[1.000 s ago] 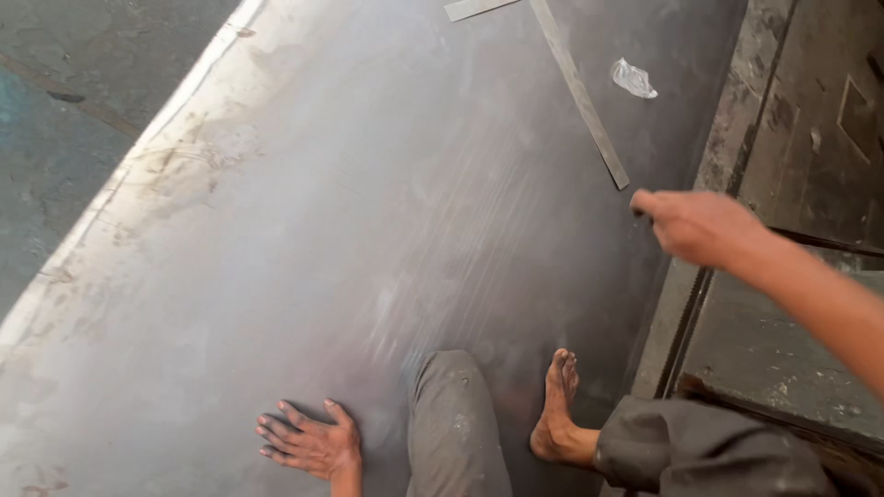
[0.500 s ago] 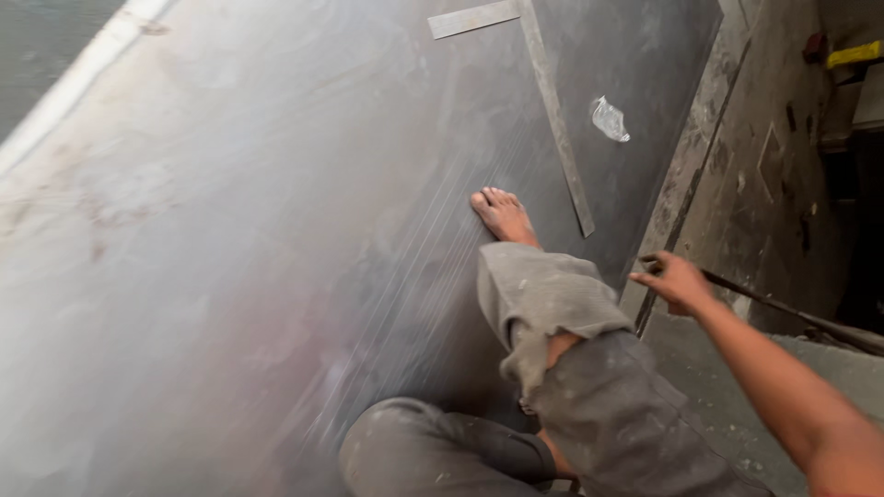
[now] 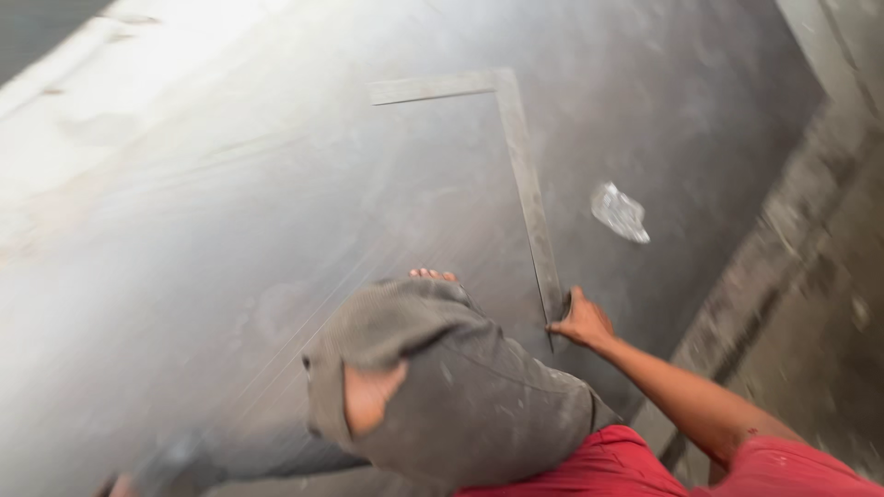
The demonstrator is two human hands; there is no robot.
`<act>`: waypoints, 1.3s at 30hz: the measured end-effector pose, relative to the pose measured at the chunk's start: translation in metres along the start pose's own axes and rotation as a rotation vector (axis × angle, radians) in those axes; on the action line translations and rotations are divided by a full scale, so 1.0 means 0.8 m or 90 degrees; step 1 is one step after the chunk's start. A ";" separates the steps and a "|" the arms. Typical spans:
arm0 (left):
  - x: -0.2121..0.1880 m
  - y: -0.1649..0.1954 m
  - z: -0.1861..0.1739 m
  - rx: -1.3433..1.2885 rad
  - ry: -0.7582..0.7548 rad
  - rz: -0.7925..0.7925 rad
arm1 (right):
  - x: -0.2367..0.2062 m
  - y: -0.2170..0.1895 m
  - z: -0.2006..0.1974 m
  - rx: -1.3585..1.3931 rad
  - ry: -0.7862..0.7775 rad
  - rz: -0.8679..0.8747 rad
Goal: The person kneels on the floor and uses a long metal ruler and a yellow pencil to draw straight lines on a large metal sheet. They repeatedly reposition the ruler to mark multiple parallel lines and then use a square ruler to draw perpendicular lines at the corners.
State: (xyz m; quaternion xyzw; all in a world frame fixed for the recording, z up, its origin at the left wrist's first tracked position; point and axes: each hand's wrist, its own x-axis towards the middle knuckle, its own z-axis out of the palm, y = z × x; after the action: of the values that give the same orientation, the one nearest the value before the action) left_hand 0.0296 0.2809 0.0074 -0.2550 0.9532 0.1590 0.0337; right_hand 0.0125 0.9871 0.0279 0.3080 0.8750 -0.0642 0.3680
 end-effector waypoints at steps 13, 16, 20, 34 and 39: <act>0.024 0.410 0.073 -0.187 -0.279 0.193 | 0.105 0.033 -0.157 -0.017 0.213 -0.096; 0.027 0.364 0.041 -0.189 -0.242 0.053 | 0.065 0.122 -0.145 -0.121 0.050 -0.001; 0.015 0.340 0.033 -0.155 -0.289 -0.097 | 0.089 0.138 -0.164 -0.228 -0.109 0.022; -0.005 0.415 0.068 -0.292 -0.253 -0.114 | 0.318 -0.494 -0.349 -0.351 0.124 -0.601; 0.006 0.509 0.120 -0.301 -0.425 0.035 | 0.281 -0.465 -0.482 -0.264 0.123 -0.621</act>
State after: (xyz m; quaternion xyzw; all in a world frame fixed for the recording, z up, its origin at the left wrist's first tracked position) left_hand -0.1782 0.6432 0.0326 -0.1644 0.8336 0.4486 0.2772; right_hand -0.5601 0.9298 0.1096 -0.2085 0.9408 -0.0249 0.2661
